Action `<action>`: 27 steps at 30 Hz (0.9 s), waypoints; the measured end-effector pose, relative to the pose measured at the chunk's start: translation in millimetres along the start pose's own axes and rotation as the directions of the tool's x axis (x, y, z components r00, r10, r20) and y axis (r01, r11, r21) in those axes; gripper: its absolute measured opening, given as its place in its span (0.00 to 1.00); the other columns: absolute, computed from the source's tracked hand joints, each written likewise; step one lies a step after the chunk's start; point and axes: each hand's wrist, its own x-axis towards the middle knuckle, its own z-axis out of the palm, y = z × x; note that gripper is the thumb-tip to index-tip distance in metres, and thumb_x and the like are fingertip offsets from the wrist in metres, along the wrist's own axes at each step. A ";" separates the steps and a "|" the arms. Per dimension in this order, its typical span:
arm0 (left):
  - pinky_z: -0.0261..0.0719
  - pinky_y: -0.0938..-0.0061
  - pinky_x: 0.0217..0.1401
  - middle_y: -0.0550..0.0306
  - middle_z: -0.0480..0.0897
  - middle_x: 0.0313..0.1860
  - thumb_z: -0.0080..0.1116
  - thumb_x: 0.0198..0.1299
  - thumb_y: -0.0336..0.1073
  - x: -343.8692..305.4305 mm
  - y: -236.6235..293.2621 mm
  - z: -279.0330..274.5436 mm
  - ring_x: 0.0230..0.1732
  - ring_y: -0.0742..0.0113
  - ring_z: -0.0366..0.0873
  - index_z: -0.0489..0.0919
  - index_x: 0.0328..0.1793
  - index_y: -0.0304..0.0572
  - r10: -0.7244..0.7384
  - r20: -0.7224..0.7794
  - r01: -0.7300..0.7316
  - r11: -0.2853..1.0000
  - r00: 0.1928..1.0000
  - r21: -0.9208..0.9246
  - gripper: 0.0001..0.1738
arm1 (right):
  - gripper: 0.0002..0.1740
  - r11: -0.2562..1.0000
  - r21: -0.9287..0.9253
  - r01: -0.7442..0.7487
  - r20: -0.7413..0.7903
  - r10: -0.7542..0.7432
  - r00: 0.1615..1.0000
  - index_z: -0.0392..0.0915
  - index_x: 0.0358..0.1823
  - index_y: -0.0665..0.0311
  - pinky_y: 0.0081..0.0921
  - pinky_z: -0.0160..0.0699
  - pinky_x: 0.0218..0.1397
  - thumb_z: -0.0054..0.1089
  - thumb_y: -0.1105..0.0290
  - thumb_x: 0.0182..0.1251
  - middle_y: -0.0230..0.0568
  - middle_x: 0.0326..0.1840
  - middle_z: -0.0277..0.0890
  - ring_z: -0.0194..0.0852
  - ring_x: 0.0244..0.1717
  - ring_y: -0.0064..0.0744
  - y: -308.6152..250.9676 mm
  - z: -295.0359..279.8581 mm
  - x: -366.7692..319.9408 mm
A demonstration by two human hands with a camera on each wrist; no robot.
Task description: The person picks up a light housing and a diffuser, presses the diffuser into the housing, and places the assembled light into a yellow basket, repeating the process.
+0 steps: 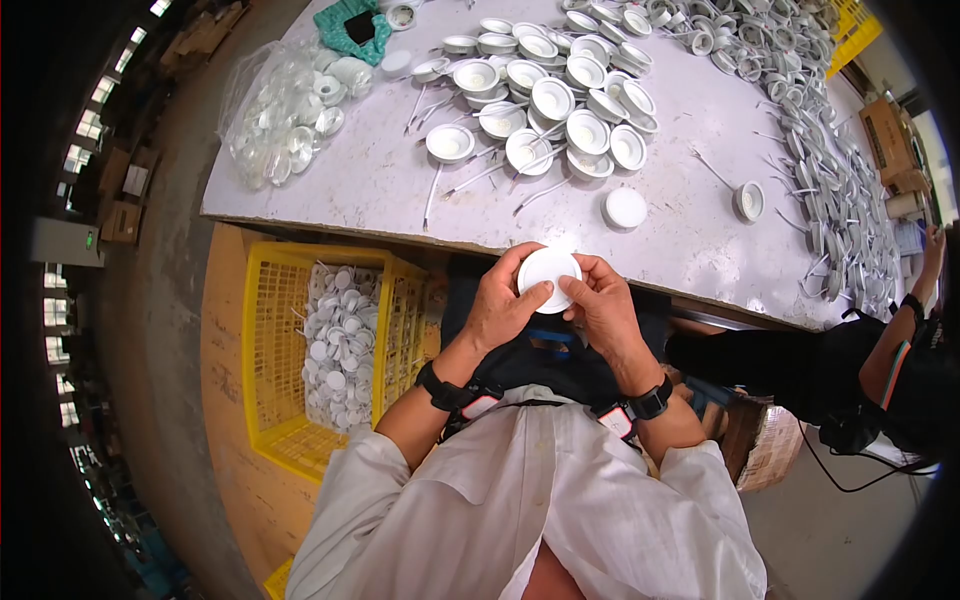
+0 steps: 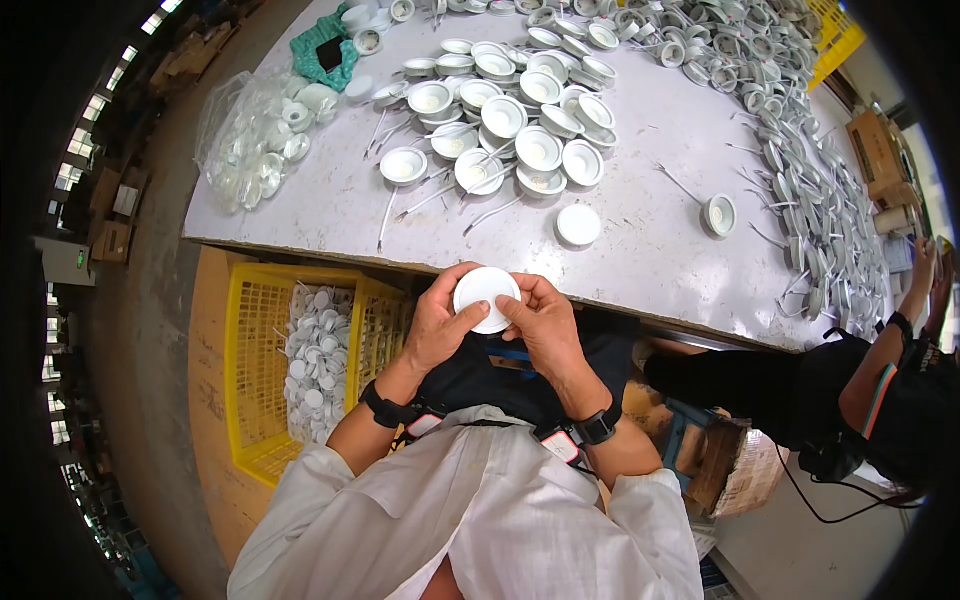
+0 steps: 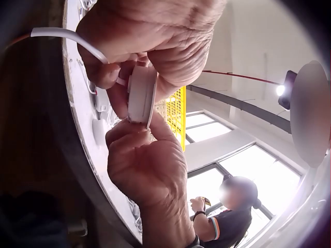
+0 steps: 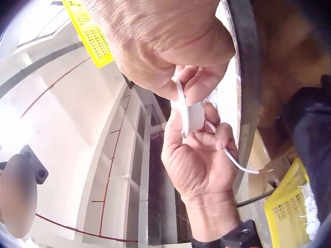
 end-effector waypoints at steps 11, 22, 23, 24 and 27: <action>0.73 0.77 0.49 0.55 0.78 0.44 0.59 0.50 0.29 1.8 -20.8 3.2 0.44 0.72 0.74 0.71 0.54 0.32 -0.104 -0.148 0.101 0.995 0.983 -0.025 0.23 | 0.17 0.992 -0.126 -0.005 0.016 0.007 1.000 0.70 0.49 0.69 0.11 0.70 0.23 0.61 0.73 0.59 0.30 0.29 0.73 0.70 0.26 0.14 6.4 -6.9 7.0; 0.62 0.86 0.16 0.60 0.76 0.45 0.53 0.50 0.25 -84.0 -81.6 -203.6 0.28 0.77 0.74 0.66 0.60 0.47 -0.278 -0.771 0.303 0.946 0.572 -0.116 0.28 | 0.43 0.191 -0.936 -0.297 -0.319 -0.816 0.482 0.67 0.58 0.70 0.40 0.60 0.64 0.68 0.50 0.43 0.57 0.60 0.64 0.60 0.62 0.52 -111.3 -254.0 108.1; 0.64 0.83 0.16 0.58 0.77 0.46 0.53 0.50 0.27 -98.6 -81.4 -224.0 0.33 0.71 0.79 0.66 0.61 0.46 -0.272 -0.795 0.288 0.949 0.543 -0.128 0.28 | 0.43 0.186 -0.939 -0.291 -0.312 -0.815 0.488 0.67 0.58 0.70 0.40 0.60 0.64 0.68 0.50 0.43 0.57 0.60 0.64 0.60 0.62 0.52 -114.8 -253.2 108.9; 0.65 0.80 0.17 0.56 0.77 0.47 0.53 0.50 0.29 -120.7 -104.7 -267.4 0.38 0.66 0.80 0.64 0.63 0.46 -0.296 -0.806 0.338 0.932 0.513 -0.128 0.30 | 0.44 0.242 -0.927 -0.287 -0.363 -0.775 0.518 0.65 0.60 0.71 0.39 0.60 0.64 0.68 0.51 0.44 0.59 0.60 0.64 0.60 0.63 0.52 -118.8 -251.0 105.8; 0.72 0.77 0.24 0.53 0.76 0.48 0.56 0.49 0.31 -172.4 -136.1 -339.7 0.43 0.61 0.79 0.61 0.65 0.42 -0.249 -0.887 0.466 0.884 0.389 -0.044 0.34 | 0.45 0.301 -0.925 -0.233 -0.380 -0.762 0.524 0.63 0.61 0.71 0.37 0.60 0.65 0.68 0.53 0.44 0.60 0.61 0.63 0.59 0.63 0.51 -113.4 -250.8 97.5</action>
